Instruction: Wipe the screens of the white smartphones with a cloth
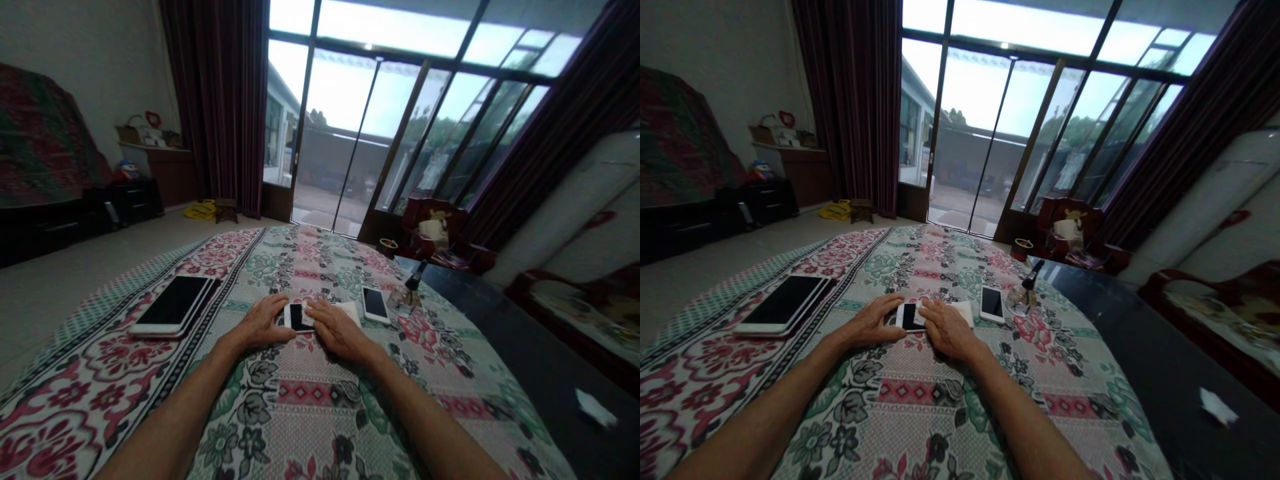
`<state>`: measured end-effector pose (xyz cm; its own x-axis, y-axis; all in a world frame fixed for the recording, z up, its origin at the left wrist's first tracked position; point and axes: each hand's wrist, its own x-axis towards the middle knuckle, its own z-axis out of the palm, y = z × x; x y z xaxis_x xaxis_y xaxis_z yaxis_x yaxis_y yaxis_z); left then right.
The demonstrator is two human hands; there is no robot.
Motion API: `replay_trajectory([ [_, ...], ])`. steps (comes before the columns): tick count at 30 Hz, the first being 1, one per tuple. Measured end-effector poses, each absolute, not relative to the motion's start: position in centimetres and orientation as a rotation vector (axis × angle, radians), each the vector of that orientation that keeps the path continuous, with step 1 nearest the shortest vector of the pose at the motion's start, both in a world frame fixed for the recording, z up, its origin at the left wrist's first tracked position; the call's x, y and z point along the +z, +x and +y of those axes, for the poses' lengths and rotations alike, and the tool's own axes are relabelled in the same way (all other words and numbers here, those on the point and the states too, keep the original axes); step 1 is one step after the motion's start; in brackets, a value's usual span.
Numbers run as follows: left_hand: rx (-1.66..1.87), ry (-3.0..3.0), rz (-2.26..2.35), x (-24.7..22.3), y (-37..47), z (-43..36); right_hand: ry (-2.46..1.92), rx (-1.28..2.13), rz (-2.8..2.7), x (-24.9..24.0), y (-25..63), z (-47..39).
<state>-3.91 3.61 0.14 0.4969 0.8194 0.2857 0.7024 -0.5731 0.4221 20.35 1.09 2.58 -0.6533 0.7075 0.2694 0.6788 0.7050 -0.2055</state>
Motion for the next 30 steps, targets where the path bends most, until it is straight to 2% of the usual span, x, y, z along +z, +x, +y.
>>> replay_trajectory([
  [7,0.666,2.492,1.297,0.4,-3.9,3.6,-1.16,0.09,-2.545,2.4,20.3,3.1],
  [19,0.67,2.474,1.306,0.0,-4.0,3.6,-1.161,0.193,-2.624,3.1,21.4,-3.6],
  [30,0.677,2.481,1.278,0.3,-4.0,3.7,-1.131,0.097,-2.524,2.5,20.8,2.5],
])
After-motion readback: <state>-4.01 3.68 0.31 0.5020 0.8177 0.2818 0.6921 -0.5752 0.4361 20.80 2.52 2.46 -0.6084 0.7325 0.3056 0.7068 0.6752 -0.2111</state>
